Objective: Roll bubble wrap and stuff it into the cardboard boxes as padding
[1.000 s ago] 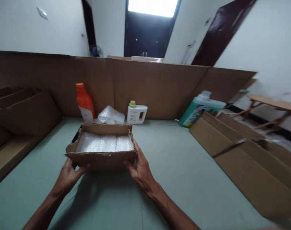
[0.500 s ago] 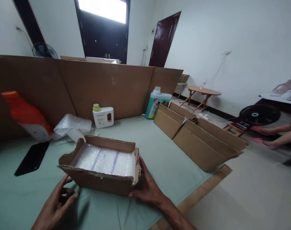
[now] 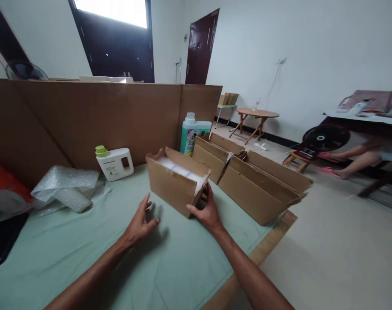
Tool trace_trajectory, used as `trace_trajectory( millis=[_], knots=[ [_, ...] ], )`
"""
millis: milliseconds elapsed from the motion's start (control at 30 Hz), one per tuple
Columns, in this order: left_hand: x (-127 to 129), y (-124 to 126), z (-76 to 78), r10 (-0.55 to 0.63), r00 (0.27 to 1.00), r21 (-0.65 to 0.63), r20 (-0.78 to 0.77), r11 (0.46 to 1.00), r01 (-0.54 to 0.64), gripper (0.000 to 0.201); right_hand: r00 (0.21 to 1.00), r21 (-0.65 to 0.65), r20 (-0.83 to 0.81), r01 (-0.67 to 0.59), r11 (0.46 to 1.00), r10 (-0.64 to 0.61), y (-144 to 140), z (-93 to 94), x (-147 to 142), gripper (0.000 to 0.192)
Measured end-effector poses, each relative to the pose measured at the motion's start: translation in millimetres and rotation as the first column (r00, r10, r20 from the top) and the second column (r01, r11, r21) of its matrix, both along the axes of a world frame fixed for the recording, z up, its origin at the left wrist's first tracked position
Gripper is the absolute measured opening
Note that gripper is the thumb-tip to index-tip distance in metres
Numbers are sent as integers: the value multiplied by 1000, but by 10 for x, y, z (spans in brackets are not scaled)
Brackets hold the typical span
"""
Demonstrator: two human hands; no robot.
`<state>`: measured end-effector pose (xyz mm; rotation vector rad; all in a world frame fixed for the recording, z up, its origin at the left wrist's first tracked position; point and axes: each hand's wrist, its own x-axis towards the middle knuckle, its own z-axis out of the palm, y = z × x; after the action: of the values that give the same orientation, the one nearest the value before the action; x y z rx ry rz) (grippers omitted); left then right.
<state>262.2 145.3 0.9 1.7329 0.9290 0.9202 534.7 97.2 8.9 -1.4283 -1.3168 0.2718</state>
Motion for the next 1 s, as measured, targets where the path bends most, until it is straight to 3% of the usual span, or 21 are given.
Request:
trace_trajectory(
  millis=[100,200,367,700,900,1000],
  knots=[
    [227,-147,-200,-58,991,120,-119,990,72,88,984,30,58,168,985,-170,331,44,372,113],
    [185,-311,-364,-49,978,215,-202,972,93,71,962,48,75,261,964,-264,574,31,611,115],
    [77,-386,-410,-35,980,279,-196,956,90,55,932,43,103,346,937,-349,756,-73,757,116],
    [98,-415,-326,-31,972,293,-234,951,101,46,892,34,139,429,903,-429,834,-118,745,114],
    [95,-403,-311,-39,973,281,-228,954,104,44,880,38,168,445,895,-445,576,-176,575,86],
    [94,-394,-324,-48,975,280,-217,954,109,44,901,-2,202,392,920,-383,362,-234,420,60]
  ],
)
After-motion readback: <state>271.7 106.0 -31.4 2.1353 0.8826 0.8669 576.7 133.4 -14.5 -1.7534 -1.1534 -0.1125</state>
